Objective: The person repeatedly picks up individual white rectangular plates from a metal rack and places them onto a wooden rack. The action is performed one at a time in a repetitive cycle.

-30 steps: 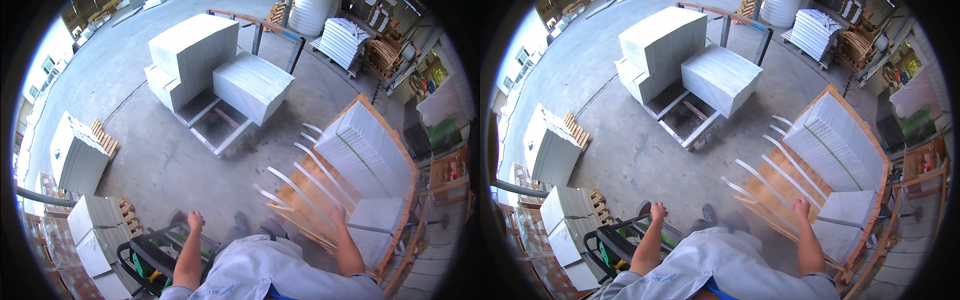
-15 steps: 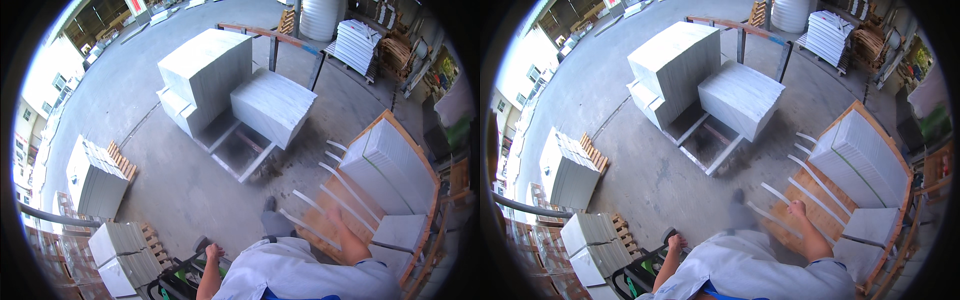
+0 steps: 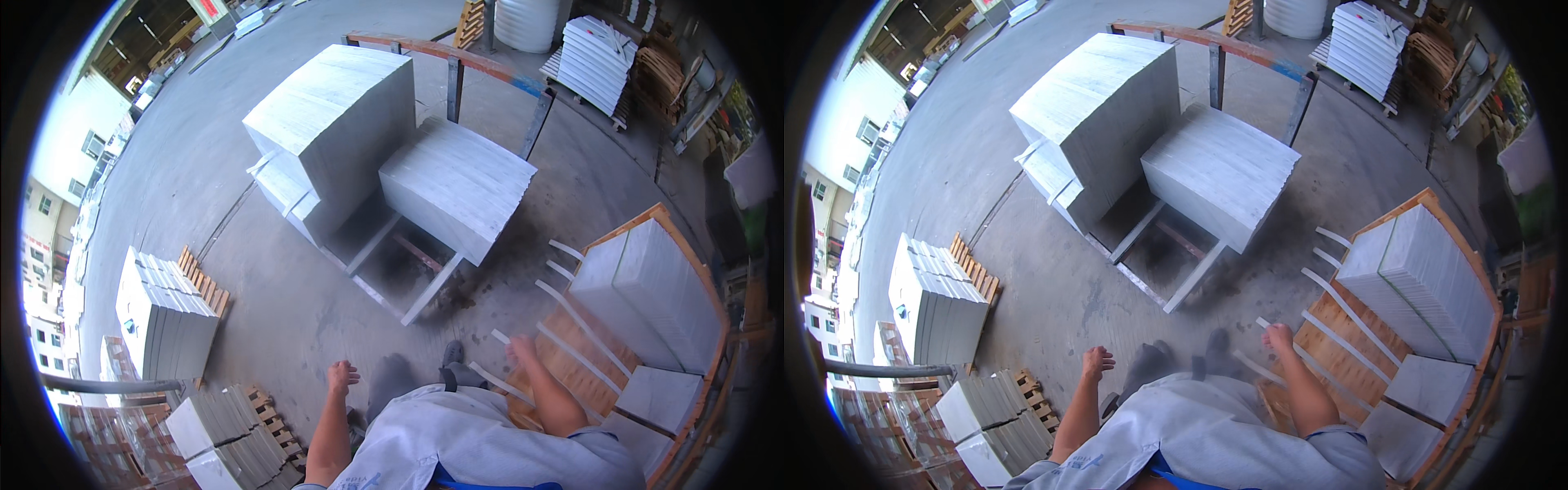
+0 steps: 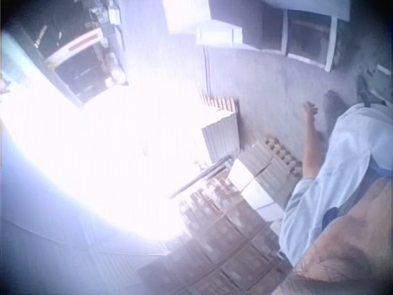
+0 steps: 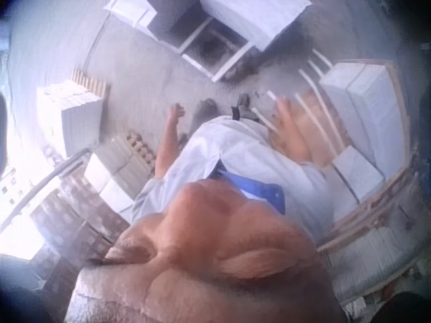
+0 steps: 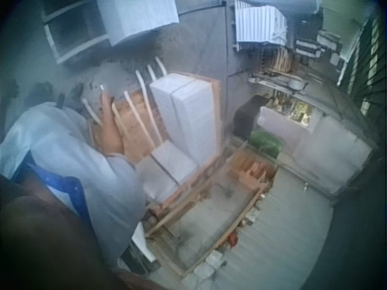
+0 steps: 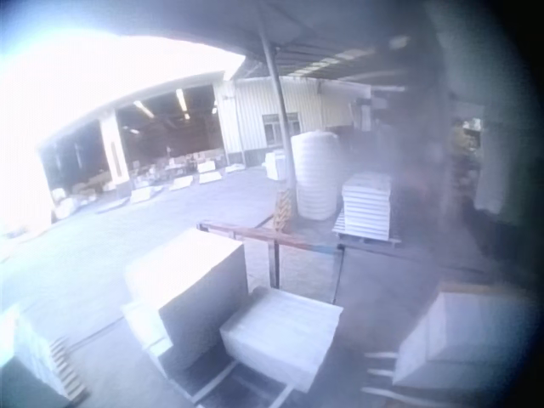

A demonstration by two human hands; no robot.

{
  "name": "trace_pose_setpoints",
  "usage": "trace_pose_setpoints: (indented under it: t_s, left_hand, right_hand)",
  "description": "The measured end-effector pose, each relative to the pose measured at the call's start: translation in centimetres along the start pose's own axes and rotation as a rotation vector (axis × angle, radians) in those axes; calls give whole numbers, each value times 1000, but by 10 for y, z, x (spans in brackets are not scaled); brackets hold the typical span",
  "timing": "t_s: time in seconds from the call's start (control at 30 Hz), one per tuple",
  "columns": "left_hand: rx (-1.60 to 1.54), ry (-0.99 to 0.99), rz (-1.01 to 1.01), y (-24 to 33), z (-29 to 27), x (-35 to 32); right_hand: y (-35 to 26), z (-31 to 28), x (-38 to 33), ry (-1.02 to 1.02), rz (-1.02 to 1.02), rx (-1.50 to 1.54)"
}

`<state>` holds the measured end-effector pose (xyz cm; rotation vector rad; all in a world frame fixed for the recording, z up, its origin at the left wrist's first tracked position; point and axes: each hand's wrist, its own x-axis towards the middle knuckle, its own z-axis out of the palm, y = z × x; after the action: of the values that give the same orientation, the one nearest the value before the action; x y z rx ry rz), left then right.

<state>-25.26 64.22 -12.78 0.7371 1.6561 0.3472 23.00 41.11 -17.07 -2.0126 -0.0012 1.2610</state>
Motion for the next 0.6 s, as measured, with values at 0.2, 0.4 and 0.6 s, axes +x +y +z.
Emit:
trace_pose_setpoints:
  t_s: [0.2, 0.4, 0.6]
  left_hand:
    - [118, -84, -10, 87, 0, 86]
    - [246, -204, 75, 207, 15, 194]
    - [414, -354, 107, 300, 58, 276]
  right_hand:
    - [-36, 39, 16, 93, -17, -88]
    - [-38, 108, 17, 156, 186, -10]
    - [-55, 167, 18, 221, 165, 216]
